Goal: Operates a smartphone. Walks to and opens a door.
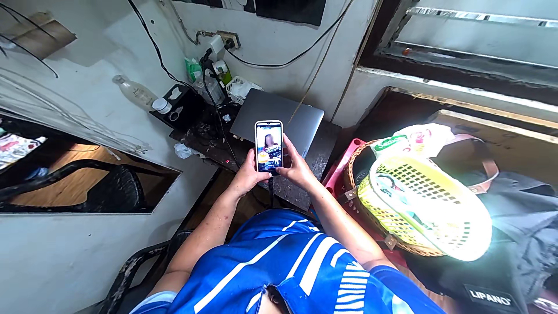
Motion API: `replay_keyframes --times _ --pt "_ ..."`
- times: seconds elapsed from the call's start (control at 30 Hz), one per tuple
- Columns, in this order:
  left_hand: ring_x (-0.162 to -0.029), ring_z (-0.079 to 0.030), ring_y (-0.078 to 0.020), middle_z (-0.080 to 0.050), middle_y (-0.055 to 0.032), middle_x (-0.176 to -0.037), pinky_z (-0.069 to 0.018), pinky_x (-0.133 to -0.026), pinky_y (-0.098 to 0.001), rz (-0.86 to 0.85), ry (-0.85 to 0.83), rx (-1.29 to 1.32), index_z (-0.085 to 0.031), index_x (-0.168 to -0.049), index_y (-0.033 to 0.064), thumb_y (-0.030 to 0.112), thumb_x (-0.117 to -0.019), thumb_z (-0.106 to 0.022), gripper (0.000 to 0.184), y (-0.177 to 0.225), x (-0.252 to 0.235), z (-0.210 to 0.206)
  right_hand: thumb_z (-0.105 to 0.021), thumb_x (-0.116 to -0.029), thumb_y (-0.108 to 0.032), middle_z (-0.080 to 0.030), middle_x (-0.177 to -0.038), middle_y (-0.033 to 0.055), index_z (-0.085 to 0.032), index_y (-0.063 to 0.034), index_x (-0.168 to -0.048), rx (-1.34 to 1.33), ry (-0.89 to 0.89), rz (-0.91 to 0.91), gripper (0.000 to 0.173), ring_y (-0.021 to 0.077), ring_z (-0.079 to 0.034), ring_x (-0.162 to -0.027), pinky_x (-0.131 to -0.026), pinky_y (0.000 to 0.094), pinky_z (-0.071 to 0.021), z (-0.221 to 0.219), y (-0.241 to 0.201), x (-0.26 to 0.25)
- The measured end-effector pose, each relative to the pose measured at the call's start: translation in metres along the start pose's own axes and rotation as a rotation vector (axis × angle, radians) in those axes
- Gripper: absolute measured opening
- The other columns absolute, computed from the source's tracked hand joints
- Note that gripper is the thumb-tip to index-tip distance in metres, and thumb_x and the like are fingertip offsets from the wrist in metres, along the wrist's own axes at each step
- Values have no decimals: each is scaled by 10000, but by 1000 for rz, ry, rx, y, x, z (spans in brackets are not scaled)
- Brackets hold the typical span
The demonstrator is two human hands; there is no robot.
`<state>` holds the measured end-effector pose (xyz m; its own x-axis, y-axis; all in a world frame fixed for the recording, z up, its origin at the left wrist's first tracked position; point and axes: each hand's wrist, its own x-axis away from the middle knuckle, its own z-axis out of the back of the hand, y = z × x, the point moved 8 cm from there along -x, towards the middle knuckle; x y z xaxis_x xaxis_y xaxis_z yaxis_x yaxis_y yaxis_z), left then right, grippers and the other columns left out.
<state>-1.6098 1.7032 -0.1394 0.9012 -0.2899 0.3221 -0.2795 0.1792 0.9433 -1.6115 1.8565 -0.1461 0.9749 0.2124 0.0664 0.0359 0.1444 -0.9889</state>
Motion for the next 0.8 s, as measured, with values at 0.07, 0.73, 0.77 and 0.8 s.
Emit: replay_keyframes --times 0.07,0.73,0.77,0.8 --pt "-941 -736 -268 -657 -158 -1268 -645 -749 -385 0 3 -2 -258 -1551 167 -118 -803 -735 932 0 -1 0 -732 -836 36 -640 -1287 161 -122 -264 -1666 -9 -2 -1 1072 251 -719 -934 -839 441 -619 0 0 0" --pt "-951 -735 -276 -661 -164 -1256 -645 -762 -401 39 -30 -56 -253 -1555 180 -107 -815 -736 929 -9 -8 -3 -655 -917 5 -639 -1295 178 -137 -219 -1664 -165 -21 -20 936 252 -703 -1016 -883 437 -598 5 9 3" --pt "-954 -735 -276 -659 -166 -1258 -646 -763 -401 40 -35 -60 -251 -1553 179 -109 -809 -734 932 -10 -9 -3 -654 -920 4 -632 -1304 183 -144 -218 -1663 -172 -21 -26 928 258 -700 -1025 -887 442 -597 5 10 4" --pt "-952 -735 -277 -657 -167 -1260 -646 -762 -402 42 -37 -63 -252 -1551 177 -111 -805 -733 933 -11 -9 -3 -653 -916 1 -630 -1304 184 -155 -219 -1662 -173 -18 -30 924 260 -698 -1027 -888 444 -596 6 11 4"
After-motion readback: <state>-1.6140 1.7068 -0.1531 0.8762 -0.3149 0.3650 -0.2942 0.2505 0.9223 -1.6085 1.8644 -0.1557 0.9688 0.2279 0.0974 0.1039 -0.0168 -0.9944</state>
